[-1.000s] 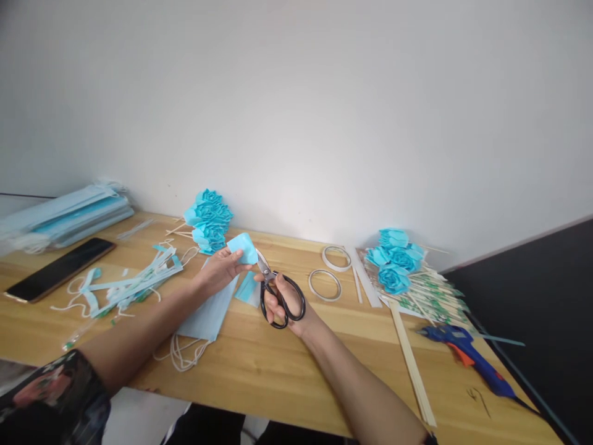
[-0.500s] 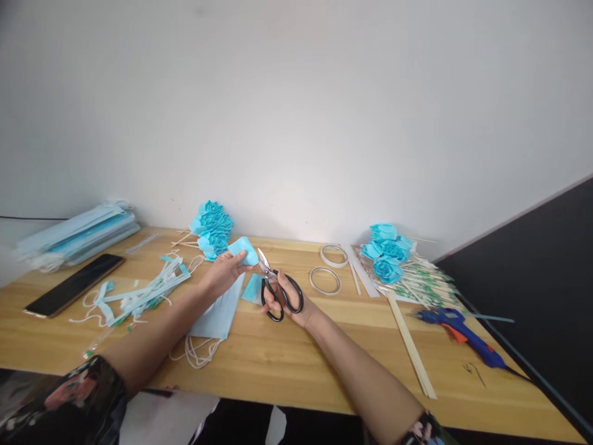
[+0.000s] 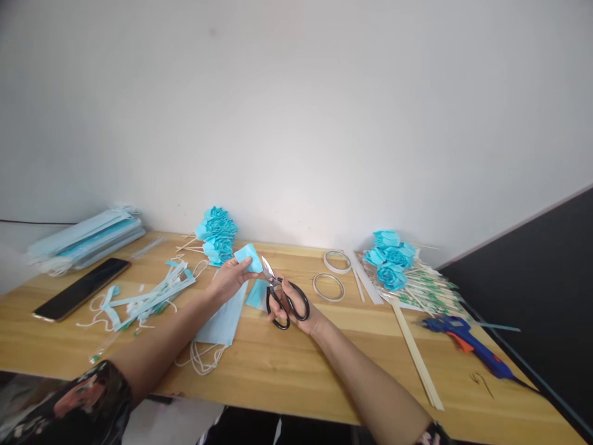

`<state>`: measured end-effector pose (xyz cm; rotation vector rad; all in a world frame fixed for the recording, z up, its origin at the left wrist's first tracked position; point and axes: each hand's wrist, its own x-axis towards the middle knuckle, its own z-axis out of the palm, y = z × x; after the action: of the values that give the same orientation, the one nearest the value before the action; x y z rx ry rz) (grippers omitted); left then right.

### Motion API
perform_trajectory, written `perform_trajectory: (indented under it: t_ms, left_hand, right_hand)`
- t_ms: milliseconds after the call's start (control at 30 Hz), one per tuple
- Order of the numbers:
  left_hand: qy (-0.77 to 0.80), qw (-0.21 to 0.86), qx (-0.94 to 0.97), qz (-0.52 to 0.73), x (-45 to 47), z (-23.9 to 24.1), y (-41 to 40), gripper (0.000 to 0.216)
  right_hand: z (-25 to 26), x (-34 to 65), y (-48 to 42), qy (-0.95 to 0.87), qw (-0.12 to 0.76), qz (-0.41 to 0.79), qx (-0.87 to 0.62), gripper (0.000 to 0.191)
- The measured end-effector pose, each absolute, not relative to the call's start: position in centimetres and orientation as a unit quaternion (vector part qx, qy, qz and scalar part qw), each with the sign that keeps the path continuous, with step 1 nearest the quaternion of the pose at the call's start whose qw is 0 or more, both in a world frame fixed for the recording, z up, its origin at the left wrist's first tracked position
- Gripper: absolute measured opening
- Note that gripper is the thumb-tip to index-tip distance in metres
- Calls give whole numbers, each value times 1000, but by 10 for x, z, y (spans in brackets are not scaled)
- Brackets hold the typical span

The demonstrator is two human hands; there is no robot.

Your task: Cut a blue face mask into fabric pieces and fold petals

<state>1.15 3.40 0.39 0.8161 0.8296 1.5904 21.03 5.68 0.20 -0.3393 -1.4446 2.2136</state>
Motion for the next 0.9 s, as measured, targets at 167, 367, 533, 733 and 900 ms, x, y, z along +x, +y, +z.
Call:
perform_trajectory:
  t_ms: [167,367,533,733,900]
  left_hand:
    - [354,542,366,669,13,4,32,31]
    - [358,552,416,628,18,7,28,34]
    - [356,559,389,639,19,6,29,36]
    - [351,578,355,646,20,7,29,34]
    - [340,585,353,645,23,5,29,31]
  right_hand:
    - [2,211,55,-529,240,805,-123,63]
    - [-4,210,56,-536,247,798,-121,67]
    - [-2,209,54,-538,268,789,-129,64]
    - [0,210,52,-544,299,773,-130,65]
    - [-3,210,52,-536,308,775,-131,67]
